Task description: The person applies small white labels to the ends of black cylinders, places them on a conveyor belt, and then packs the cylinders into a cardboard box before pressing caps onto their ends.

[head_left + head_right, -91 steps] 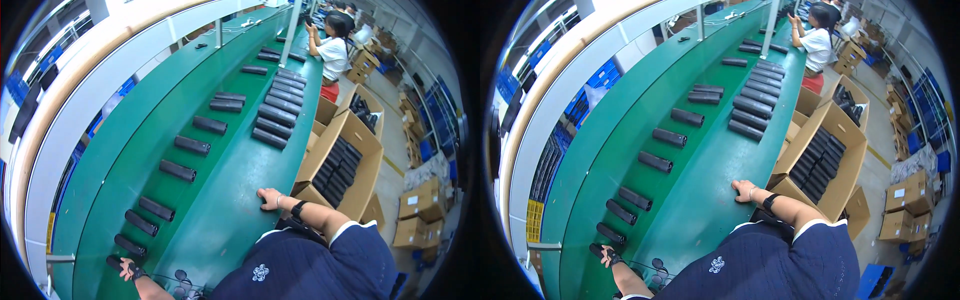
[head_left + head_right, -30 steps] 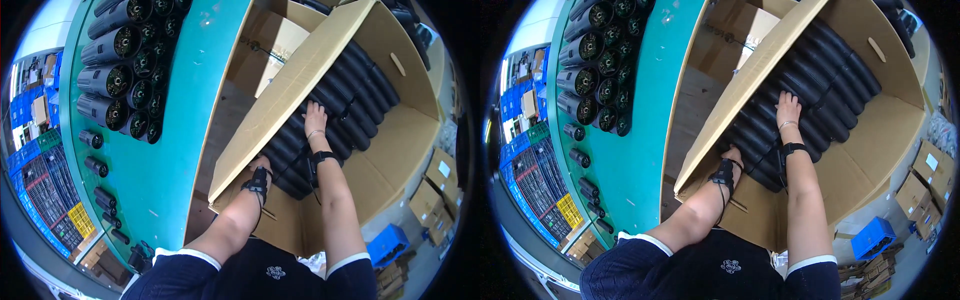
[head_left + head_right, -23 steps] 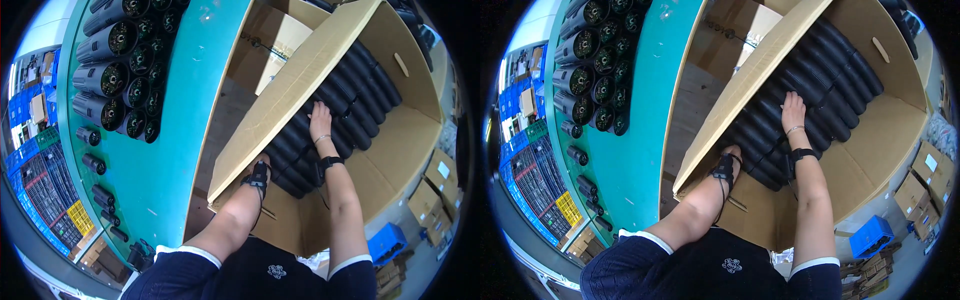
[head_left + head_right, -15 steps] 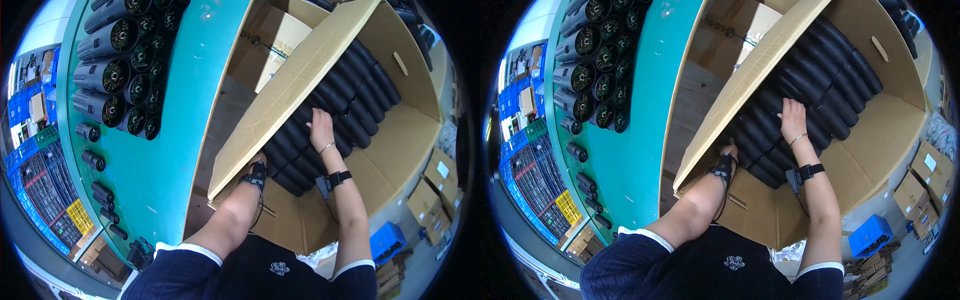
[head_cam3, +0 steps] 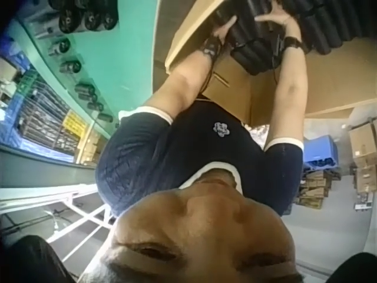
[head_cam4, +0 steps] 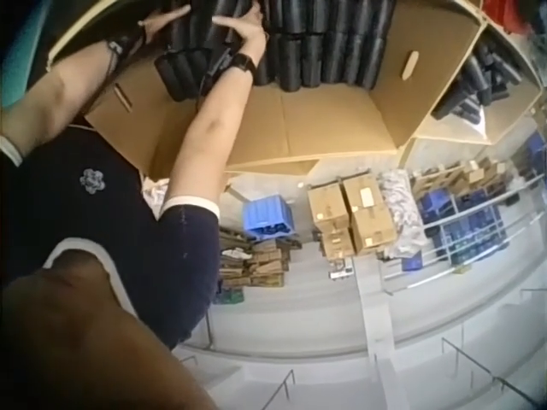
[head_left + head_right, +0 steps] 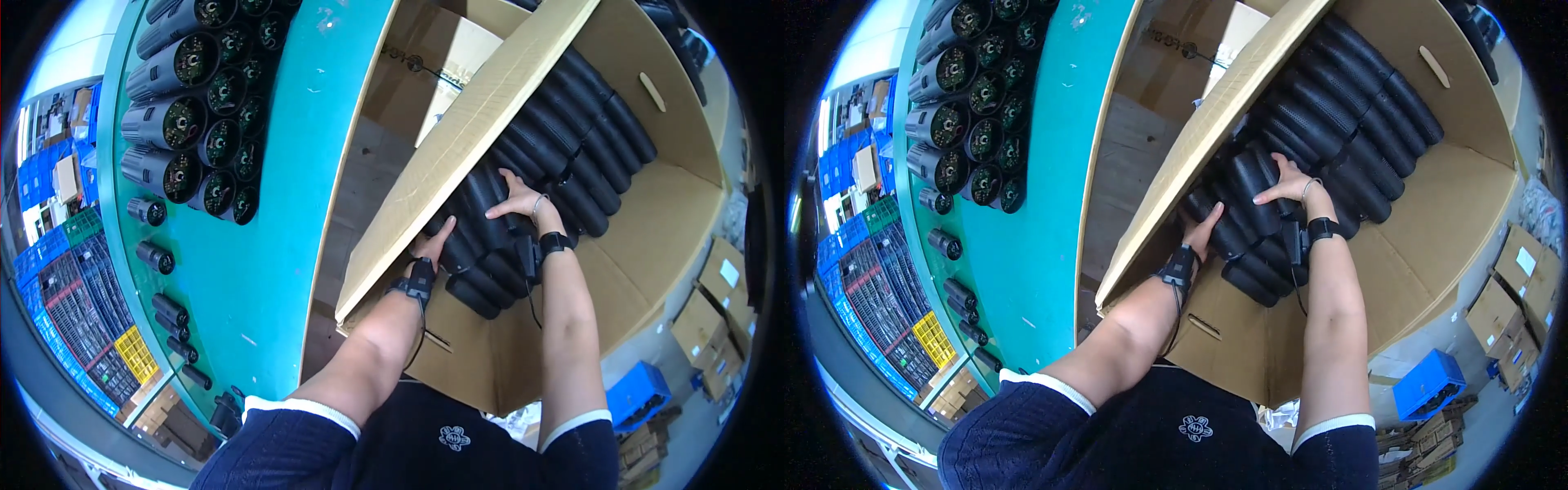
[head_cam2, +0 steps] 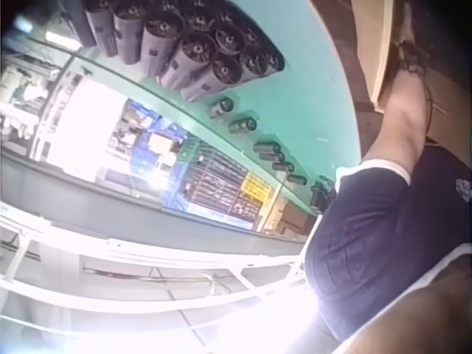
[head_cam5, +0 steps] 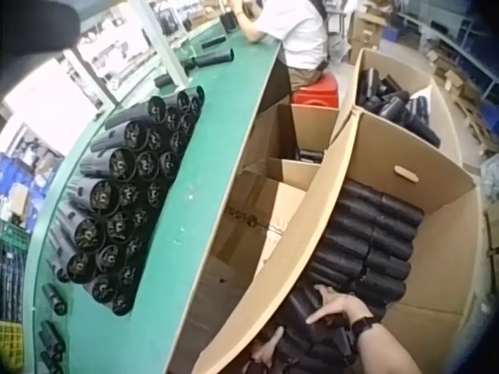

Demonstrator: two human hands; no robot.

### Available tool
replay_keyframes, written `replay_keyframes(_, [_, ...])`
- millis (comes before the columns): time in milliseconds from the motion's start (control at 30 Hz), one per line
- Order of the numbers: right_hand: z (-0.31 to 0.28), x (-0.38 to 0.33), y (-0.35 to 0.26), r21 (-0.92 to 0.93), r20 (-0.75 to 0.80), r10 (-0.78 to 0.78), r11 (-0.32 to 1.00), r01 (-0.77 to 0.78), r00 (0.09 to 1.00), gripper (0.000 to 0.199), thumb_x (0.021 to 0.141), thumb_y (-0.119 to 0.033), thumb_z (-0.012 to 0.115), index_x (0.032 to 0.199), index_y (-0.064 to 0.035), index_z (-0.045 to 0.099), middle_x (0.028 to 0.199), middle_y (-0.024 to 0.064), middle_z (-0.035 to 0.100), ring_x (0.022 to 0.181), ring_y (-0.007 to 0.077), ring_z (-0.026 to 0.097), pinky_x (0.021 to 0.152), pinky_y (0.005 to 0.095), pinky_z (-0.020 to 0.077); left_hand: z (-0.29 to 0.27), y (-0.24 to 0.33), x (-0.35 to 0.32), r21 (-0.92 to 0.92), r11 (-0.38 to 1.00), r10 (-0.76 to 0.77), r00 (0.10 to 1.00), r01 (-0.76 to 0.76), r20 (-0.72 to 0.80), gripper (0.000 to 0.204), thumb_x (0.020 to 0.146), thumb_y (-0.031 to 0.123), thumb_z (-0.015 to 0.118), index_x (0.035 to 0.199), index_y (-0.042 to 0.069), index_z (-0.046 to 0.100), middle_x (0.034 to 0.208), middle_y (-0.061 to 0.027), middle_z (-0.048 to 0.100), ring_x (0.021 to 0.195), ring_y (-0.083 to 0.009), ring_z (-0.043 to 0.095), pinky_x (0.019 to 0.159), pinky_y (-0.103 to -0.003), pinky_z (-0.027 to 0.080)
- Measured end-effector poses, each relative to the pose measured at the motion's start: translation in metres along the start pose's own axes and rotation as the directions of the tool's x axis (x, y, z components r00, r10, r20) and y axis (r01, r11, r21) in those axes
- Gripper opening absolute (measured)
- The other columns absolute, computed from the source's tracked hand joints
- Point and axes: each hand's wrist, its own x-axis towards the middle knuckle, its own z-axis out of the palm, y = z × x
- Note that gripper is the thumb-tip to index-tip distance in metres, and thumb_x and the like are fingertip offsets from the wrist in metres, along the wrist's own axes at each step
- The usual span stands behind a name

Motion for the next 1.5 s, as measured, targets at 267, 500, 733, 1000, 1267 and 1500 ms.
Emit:
replay_keyframes(267, [0.005,0.014,0.003,0.234,0.096,-0.213,0.954,0.186,0.972,0.119,0.051,-0.03,0.086,0.146,-0.0038,0.018,0.142,0.0188,0.037,0.136,0.0296,0.029,0.112,0.0327,0.0222,-0.04,-0.04,0.059,-0.389,0.919,0.064,0.947,0.067,0.314,0.065,0.078,0.035,0.074,0.129,0.006,0.048,0.126,-0.0083,0.055,0.118,-0.0221,0.05,0.1,-0.039,0.04])
replay_keyframes(500, [0.034,0.001,0.058,0.89,0.192,-0.39,0.456,0.008,0.901,0.097,0.061,-0.014,0.082,0.142,-0.0042,0.03,0.137,0.0084,0.044,0.126,0.0227,0.04,0.108,0.032,0.028,-0.023,-0.025,0.058,-0.402,0.896,0.057,0.85,0.188,0.524,0.055,0.083,0.033,0.068,0.127,0.005,0.05,0.121,-0.0078,0.06,0.114,-0.0211,0.054,0.1,-0.039,0.04])
replay_keyframes(733, [0.06,-0.019,0.03,0.968,0.19,-0.476,0.235,-0.084,0.859,0.081,0.063,-0.02,0.085,0.131,-0.0001,0.044,0.123,0.008,0.057,0.109,0.0215,0.056,0.098,0.034,0.0436,-0.024,0.035,0.032,-0.256,0.959,0.075,0.764,0.12,0.641,0.071,0.083,0.024,0.068,0.141,0.005,0.032,0.133,-0.0123,0.049,0.122,-0.0254,0.047,0.105,-0.042,0.035])
replay_keyframes(1000, [0.049,-0.08,0.037,0.982,0.07,-0.463,0.187,0.02,0.884,0.085,0.063,-0.028,0.086,0.131,-0.0011,0.043,0.122,0.0084,0.057,0.11,0.0218,0.056,0.097,0.0348,0.0451,0.005,0.087,-0.045,-0.184,0.979,0.055,0.756,0.088,0.652,0.085,0.078,0.02,0.074,0.143,0.011,0.02,0.132,-0.0126,0.044,0.121,-0.0247,0.046,0.101,-0.04,0.041])
replay_keyframes(1267, [0.024,-0.237,-0.018,0.941,-0.031,-0.453,0.286,0.179,0.891,0.08,0.067,-0.03,0.084,0.129,0.001,0.045,0.121,0.0095,0.058,0.109,0.0196,0.057,0.094,0.0333,0.0481,0.001,0.119,-0.187,-0.267,0.961,0.147,0.697,0.067,0.702,0.078,0.08,0.019,0.074,0.141,0.019,0.026,0.132,-0.0052,0.045,0.122,-0.022,0.046,0.1,-0.04,0.041])
replay_keyframes(1500, [0.043,-0.327,-0.073,0.955,0.162,-0.537,0.297,0.006,0.828,0.068,0.069,-0.031,0.082,0.121,0.0014,0.053,0.113,0.0129,0.063,0.101,0.0224,0.064,0.089,0.0356,0.053,-0.055,0.137,-0.307,-0.406,0.913,0.285,0.666,0.03,0.689,0.085,0.077,0.022,0.077,0.141,0.015,0.022,0.132,-0.0072,0.043,0.124,-0.0209,0.045,0.102,-0.038,0.041])
